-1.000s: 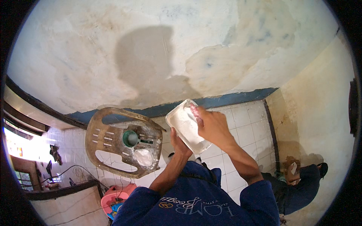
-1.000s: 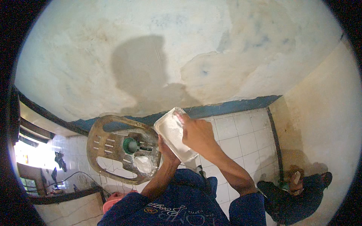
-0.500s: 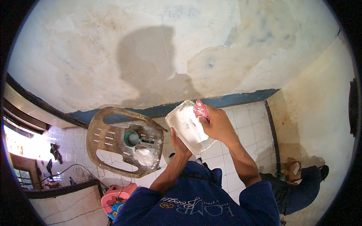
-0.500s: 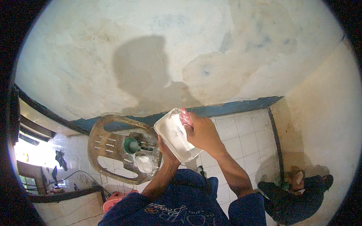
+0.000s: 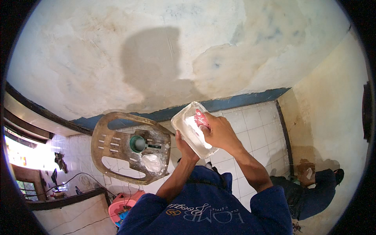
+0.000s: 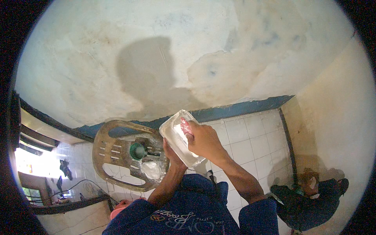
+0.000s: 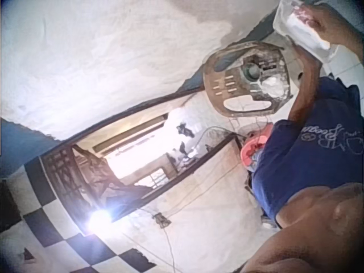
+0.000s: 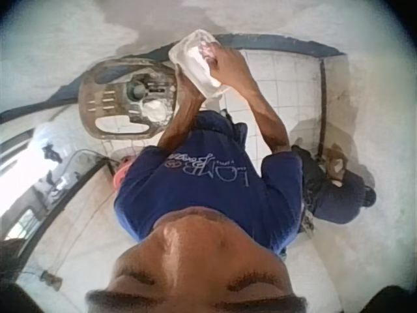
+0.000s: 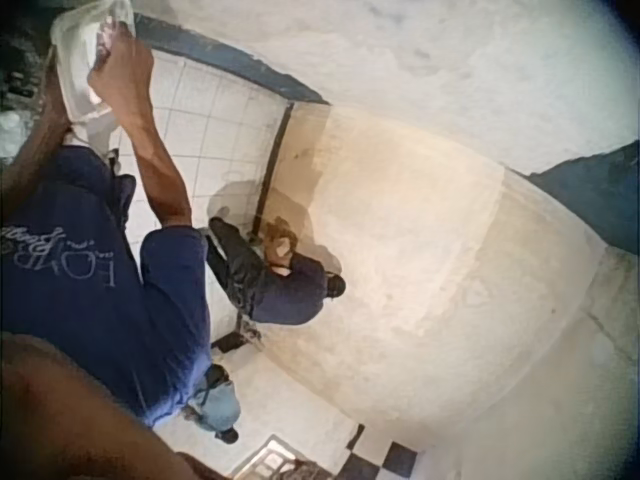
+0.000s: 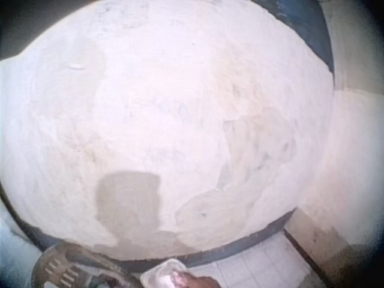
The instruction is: The person applies plaster to a wall with a spatula, then mixes more plaster in a container by hand and with the spatula.
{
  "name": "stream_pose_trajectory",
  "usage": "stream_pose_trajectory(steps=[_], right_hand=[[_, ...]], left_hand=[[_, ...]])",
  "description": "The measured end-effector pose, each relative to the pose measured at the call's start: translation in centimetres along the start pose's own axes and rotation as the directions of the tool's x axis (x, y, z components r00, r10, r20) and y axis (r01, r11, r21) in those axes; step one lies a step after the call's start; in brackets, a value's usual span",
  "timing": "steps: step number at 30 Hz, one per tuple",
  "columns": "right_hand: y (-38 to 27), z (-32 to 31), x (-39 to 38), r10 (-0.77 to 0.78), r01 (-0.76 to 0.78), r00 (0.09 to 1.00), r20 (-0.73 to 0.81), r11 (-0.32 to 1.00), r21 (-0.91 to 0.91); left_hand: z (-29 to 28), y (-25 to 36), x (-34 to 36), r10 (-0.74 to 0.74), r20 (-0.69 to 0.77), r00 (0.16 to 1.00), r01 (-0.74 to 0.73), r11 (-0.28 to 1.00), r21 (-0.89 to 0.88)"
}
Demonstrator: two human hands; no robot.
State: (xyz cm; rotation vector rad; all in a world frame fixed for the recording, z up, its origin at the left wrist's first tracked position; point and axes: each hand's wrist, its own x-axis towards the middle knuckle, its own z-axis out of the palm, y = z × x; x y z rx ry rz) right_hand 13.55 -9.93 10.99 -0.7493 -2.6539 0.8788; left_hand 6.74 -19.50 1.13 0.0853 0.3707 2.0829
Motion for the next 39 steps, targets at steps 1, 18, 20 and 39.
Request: stream_pose_trajectory(steps=[1,18,20,39], right_hand=[[-0.1,-0.3,0.0,0.018,-0.018,1.0,-0.016,1.0,-0.004],[-1.3,0.1,0.1,-0.07,0.068,0.996,-0.061,0.997,-0.044],[-0.6,-0.8,0.1,-0.083,0.08,0.984,-0.157,0.996,-0.024],[-0.2,-1.1,-0.6,-0.044,0.027,0.996,-0.073,0.976,-0.214]], left_hand=[[0.1,0.0,0.0,0.0,0.001,1.0,0.0,1.0,0.007],[0.3,0.0,0.0,0.005,-0.037,0.999,-0.004,1.0,0.008],[0.9,0.3,0.0,-0.001,-0.034,0.999,0.001,1.0,0.016],[0.5,0.1,-0.3,-0.049,-0.132,0.99,0.045,0.999,-0.029]])
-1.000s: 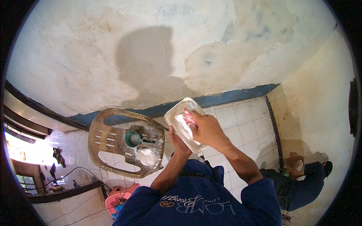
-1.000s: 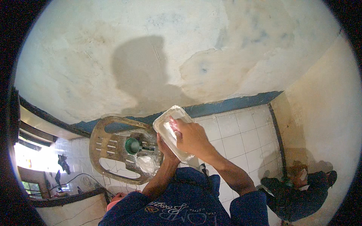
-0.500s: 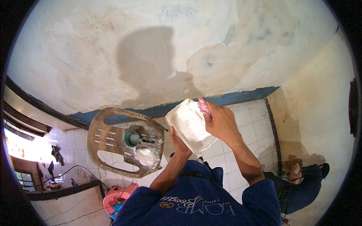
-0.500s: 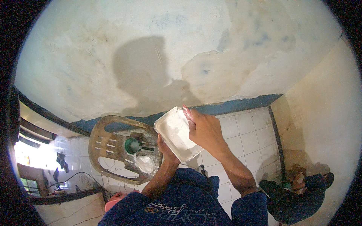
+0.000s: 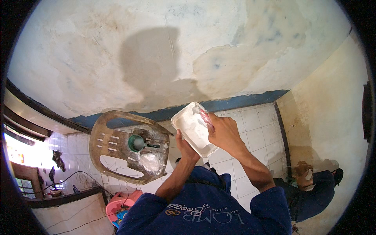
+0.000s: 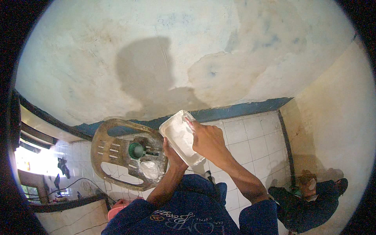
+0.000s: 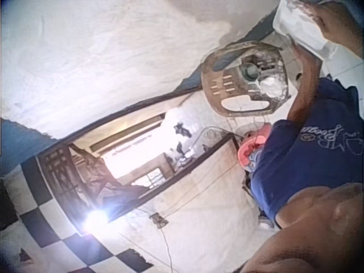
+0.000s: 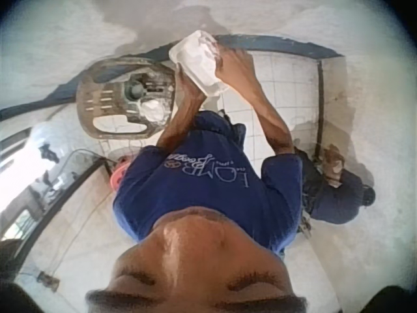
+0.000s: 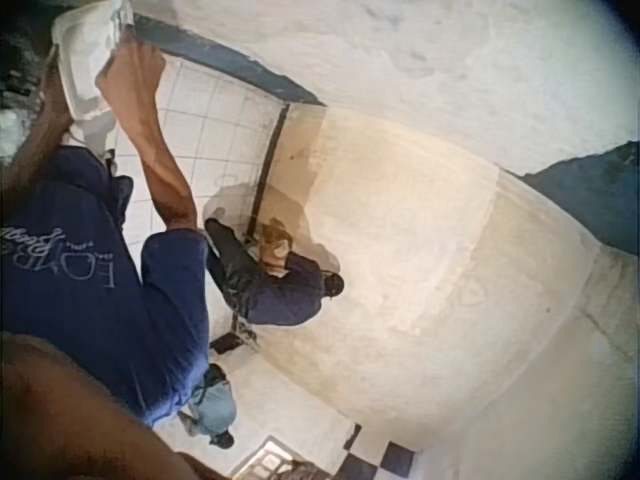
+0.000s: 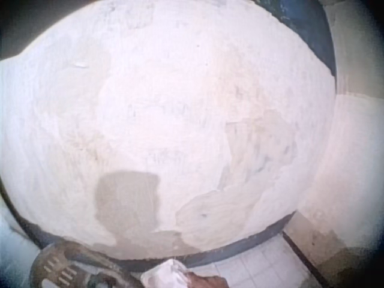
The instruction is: The person applies plaster to a wall with a spatula, then mixes more plaster in a container by hand and with the spatula.
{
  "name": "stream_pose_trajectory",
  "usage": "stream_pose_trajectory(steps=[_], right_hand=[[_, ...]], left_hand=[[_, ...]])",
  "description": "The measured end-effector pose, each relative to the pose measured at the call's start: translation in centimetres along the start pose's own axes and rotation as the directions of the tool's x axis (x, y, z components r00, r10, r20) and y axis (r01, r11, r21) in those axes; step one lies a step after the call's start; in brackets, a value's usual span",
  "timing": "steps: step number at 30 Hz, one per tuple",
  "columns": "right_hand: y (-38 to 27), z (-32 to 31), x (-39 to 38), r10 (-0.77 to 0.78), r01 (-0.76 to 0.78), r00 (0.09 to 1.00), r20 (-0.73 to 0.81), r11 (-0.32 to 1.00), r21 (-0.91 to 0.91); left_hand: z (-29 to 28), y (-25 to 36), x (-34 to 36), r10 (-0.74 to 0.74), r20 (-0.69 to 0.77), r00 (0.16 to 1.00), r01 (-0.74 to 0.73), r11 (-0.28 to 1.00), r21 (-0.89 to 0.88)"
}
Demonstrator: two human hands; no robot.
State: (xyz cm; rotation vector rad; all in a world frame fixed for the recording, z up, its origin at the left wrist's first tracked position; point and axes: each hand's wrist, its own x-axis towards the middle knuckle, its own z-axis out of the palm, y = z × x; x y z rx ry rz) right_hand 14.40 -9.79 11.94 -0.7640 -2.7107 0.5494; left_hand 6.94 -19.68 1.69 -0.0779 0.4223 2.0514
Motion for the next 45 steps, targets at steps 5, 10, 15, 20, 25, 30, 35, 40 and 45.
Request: stream_pose_trajectory(steps=[5,10,15,20,25,30,35,40,45], right_hand=[[-0.7,0.2,-0.1,0.029,-0.029,1.0,0.012,0.998,0.054],[-1.2,0.6,0.2,0.011,-0.013,1.0,0.027,0.996,0.092],[-1.0,1.4,0.4,0.006,-0.012,0.999,0.042,0.988,0.155],[-0.4,0.9,0.6,-0.009,0.008,1.0,0.003,0.952,0.305],[-0.2,1.2,0.7,-0.018,0.022,1.0,-0.015,0.927,0.374],[0.3,0.8,0.8,0.071,-0.071,0.997,0.005,0.978,0.196],[-0.4,1.2,0.8,0.025,-0.025,1.0,0.001,0.976,0.215],[-0.5,1.1,0.7,0.041,-0.04,0.999,0.0,0.973,0.227],[0.5,1.8,0.8,0.031,-0.035,0.999,0.017,0.969,0.244]], left_hand=[[0.1,0.0,0.0,0.007,0.064,0.998,-0.007,1.0,0.005],[-0.1,-0.1,0.2,0.007,0.042,0.999,-0.007,1.0,-0.006],[-0.3,-0.1,0.1,0.025,0.053,0.998,-0.027,0.999,0.04],[-0.4,0.2,0.1,0.055,0.046,0.997,-0.057,0.998,0.042],[-0.8,0.3,0.1,0.011,0.056,0.998,-0.01,1.0,-0.02],[-0.9,0.5,0.1,0.024,0.103,0.994,-0.021,0.999,-0.032],[-0.5,0.5,0.0,-0.013,0.087,0.996,0.016,0.999,-0.035],[0.1,0.5,-0.4,0.025,0.066,0.998,-0.028,0.998,0.049],[-0.5,0.6,-0.2,0.004,0.075,0.997,-0.007,0.999,0.039]])
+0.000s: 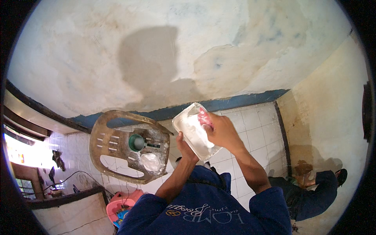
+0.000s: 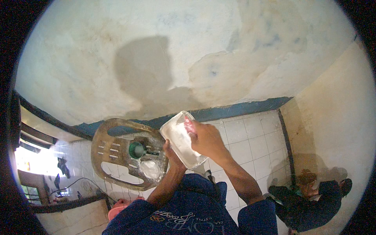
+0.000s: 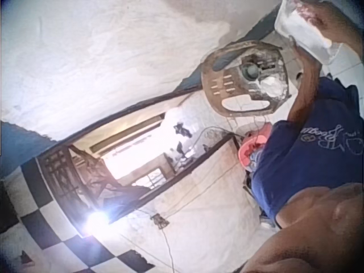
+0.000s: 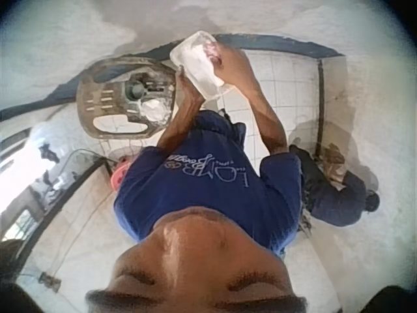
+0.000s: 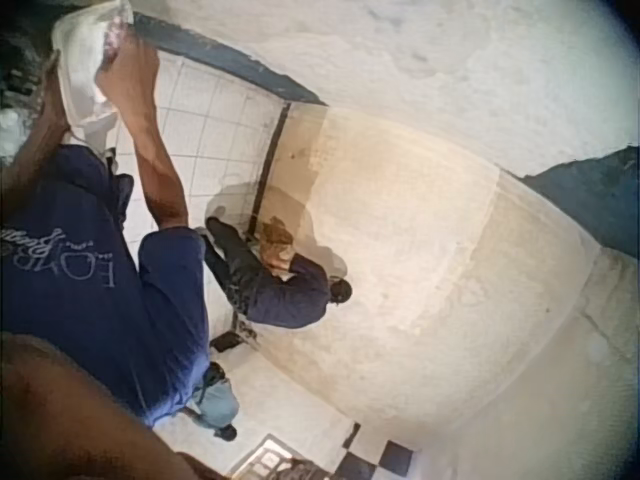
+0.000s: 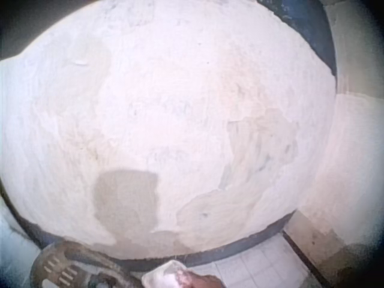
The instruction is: The person applies plaster to a wall with a spatula, then mixes more plaster in a container by hand and with the spatula.
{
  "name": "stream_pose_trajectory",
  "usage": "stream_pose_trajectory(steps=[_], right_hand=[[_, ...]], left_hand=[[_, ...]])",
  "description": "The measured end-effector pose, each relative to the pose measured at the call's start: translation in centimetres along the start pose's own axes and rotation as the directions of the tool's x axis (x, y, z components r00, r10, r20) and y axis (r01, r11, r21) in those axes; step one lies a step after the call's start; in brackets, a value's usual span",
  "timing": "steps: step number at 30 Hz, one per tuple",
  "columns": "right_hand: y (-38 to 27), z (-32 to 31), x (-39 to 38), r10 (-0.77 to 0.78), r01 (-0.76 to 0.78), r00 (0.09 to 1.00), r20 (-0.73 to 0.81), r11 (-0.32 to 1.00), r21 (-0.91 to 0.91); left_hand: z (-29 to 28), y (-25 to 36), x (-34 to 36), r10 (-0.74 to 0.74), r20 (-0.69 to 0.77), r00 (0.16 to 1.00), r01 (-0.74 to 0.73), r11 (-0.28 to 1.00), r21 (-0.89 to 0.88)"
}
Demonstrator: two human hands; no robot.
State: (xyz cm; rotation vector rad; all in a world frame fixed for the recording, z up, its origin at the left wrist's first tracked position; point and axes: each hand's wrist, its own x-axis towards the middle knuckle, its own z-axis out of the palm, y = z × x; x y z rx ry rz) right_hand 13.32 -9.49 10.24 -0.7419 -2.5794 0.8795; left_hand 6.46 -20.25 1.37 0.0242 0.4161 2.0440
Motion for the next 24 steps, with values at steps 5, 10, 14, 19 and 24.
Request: stream_pose_trajectory(steps=[5,10,14,19,24], right_hand=[[-0.8,-0.2,-0.2,-0.024,0.027,0.997,-0.069,0.999,0.046],[0.1,-0.6,-0.6,0.036,-0.037,0.999,-0.018,0.998,-0.058],[-1.2,-2.6,0.0,0.034,-0.047,0.994,-0.107,0.992,-0.119],[-0.8,-1.2,0.1,-0.064,0.03,0.993,-0.096,0.946,-0.324],[-1.3,-0.3,0.0,-0.064,0.047,0.997,-0.044,0.95,-0.308]], left_hand=[[-0.7,-0.3,-0.2,-0.028,-0.027,0.999,0.029,0.999,0.041],[-2.0,-0.6,0.0,-0.078,0.012,0.997,0.078,0.996,-0.044],[-1.7,-0.5,-0.1,-0.095,-0.028,0.995,0.094,0.995,-0.038],[-1.1,-0.7,0.2,-0.082,-0.005,0.997,0.082,0.997,0.008],[-1.1,-0.8,0.2,-0.086,-0.008,0.996,0.086,0.996,0.033]])
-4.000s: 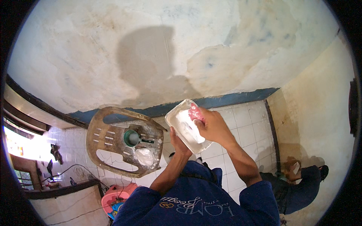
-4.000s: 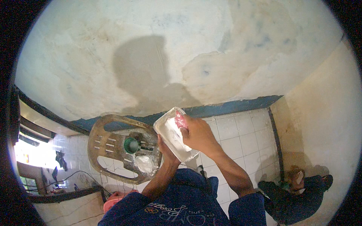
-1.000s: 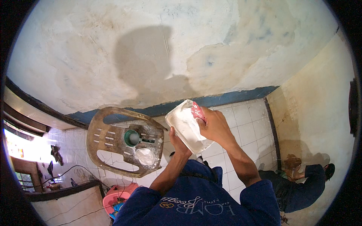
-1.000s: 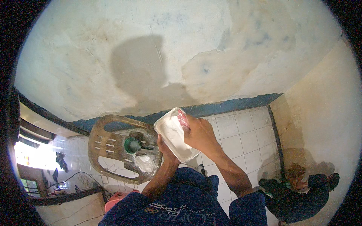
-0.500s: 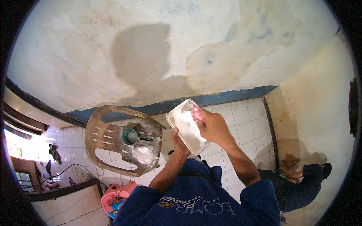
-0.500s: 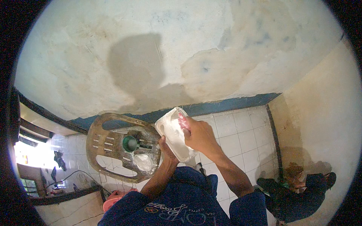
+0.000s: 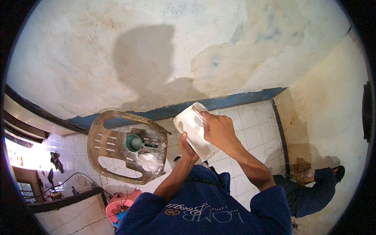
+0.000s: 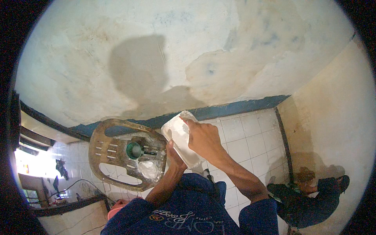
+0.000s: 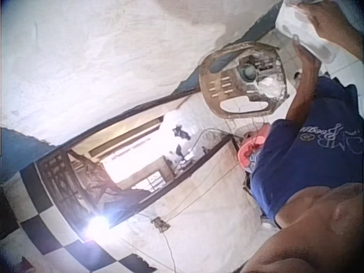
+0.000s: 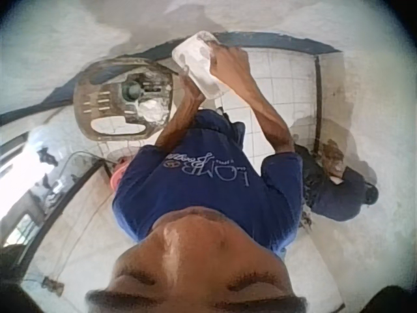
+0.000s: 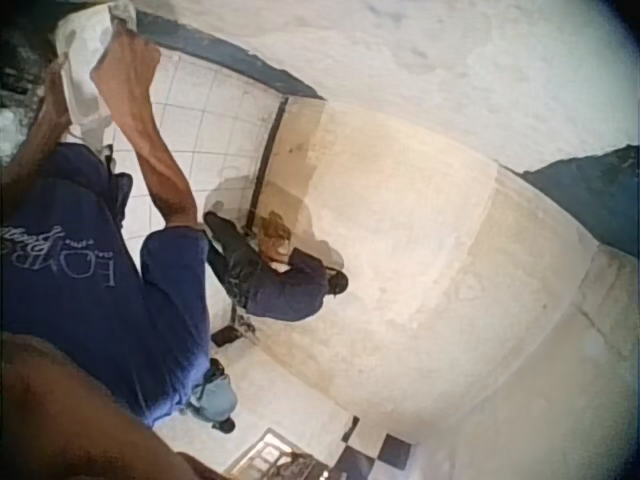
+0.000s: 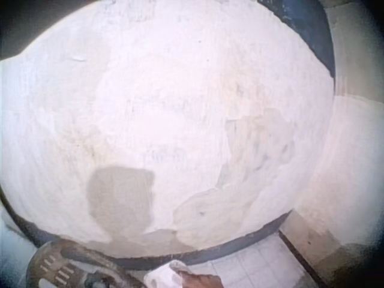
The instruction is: The person applies plaster to a wall with a spatula, then mixes more plaster in a container by hand and with the spatula.
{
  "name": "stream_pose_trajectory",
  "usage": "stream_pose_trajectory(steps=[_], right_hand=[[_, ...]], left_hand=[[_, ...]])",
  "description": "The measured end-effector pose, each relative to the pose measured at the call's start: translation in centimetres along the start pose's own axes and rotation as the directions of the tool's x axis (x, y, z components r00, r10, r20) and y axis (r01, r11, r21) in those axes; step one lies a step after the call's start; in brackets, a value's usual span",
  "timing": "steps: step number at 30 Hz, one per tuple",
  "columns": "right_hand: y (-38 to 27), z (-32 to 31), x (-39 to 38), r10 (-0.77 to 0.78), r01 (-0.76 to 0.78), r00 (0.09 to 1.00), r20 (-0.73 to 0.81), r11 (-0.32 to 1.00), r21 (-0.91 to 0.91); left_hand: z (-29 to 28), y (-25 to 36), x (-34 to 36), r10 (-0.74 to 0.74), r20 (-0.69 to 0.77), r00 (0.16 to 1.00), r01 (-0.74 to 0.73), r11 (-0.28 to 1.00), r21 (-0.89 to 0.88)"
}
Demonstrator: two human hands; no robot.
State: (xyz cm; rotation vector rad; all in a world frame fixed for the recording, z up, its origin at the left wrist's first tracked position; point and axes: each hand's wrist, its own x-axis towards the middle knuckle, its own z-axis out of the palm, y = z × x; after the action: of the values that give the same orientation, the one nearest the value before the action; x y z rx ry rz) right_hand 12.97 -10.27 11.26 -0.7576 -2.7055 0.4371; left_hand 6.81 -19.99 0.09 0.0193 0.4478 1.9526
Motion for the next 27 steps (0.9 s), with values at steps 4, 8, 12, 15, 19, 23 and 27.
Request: stream_pose_trajectory(steps=[4,8,12,15,19,23,27], right_hand=[[0.4,0.4,0.0,-0.047,0.047,0.998,0.036,0.999,0.001],[-0.5,-0.1,-0.2,-0.023,0.019,0.998,0.052,0.996,0.084],[-1.0,0.3,-0.3,-0.067,0.058,0.994,0.085,0.994,0.096],[-1.1,0.5,-0.4,-0.059,0.047,0.992,0.109,0.993,0.11],[-1.0,0.7,-0.7,-0.082,0.064,0.988,0.132,0.99,0.129],[-0.1,-0.7,-1.3,-0.06,0.038,0.993,0.106,0.98,0.195],[1.3,-0.2,-1.8,0.152,-0.166,0.986,0.075,0.954,0.249]], left_hand=[[0.1,0.0,-0.1,0.011,0.001,1.0,-0.011,1.0,0.002],[0.0,0.3,-0.1,0.011,0.011,1.0,-0.011,1.0,-0.024],[0.7,0.2,-0.3,0.039,-0.007,0.999,-0.039,0.999,-0.029],[0.3,0.0,-0.3,0.052,0.008,0.999,-0.052,0.998,-0.044],[-1.5,-0.8,-0.3,0.035,-0.025,0.999,-0.035,0.999,0.006],[-0.7,-0.4,-0.5,0.055,0.028,0.998,-0.054,0.997,-0.06],[-0.5,-0.1,-0.5,0.03,0.057,0.998,-0.025,0.996,-0.085]])
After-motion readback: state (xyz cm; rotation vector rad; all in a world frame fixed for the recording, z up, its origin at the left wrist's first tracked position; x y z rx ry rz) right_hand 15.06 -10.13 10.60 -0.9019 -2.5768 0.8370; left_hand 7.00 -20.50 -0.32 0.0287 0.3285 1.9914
